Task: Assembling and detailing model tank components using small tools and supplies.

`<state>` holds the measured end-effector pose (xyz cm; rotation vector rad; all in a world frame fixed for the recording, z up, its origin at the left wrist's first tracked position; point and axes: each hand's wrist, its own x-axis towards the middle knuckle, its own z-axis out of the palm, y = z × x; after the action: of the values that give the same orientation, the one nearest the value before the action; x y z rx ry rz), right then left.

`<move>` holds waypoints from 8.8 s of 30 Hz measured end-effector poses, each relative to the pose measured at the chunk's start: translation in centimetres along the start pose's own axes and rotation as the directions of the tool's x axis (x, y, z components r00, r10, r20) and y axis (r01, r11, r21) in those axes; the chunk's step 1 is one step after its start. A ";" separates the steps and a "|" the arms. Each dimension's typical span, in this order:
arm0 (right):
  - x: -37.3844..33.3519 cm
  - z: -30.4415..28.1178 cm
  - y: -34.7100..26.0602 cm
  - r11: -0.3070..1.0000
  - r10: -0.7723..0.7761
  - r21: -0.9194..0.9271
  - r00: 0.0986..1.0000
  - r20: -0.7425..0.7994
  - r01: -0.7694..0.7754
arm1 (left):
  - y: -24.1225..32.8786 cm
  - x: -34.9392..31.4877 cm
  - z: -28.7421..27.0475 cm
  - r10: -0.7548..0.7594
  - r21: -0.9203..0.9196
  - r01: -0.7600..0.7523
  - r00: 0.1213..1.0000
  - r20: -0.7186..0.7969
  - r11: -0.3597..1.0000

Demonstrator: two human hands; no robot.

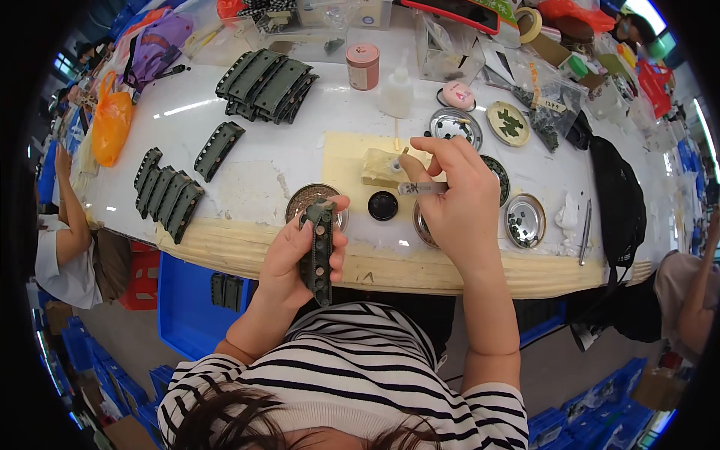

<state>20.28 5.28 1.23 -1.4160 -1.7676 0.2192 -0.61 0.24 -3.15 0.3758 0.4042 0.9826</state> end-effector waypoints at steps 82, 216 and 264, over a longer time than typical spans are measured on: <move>-2.2 -4.1 -4.8 0.909 -0.352 0.294 0.921 0.167 0.294 | 0.2 0.1 -0.2 -0.104 0.032 0.100 0.985 0.136 0.994; -1.4 -1.0 -1.3 0.972 -0.229 -0.085 0.965 -0.128 0.220 | 12.4 -6.9 -4.2 0.575 0.928 0.219 0.818 -0.007 -0.300; -7.3 -1.7 -1.3 0.890 -0.161 0.441 0.984 0.075 0.112 | -1.5 -1.5 0.9 0.077 -0.114 -0.072 0.996 0.042 0.991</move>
<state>20.57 -2.13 -0.57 -0.9668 -1.7592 0.5894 0.18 -1.91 -2.92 0.3126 0.2932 1.0629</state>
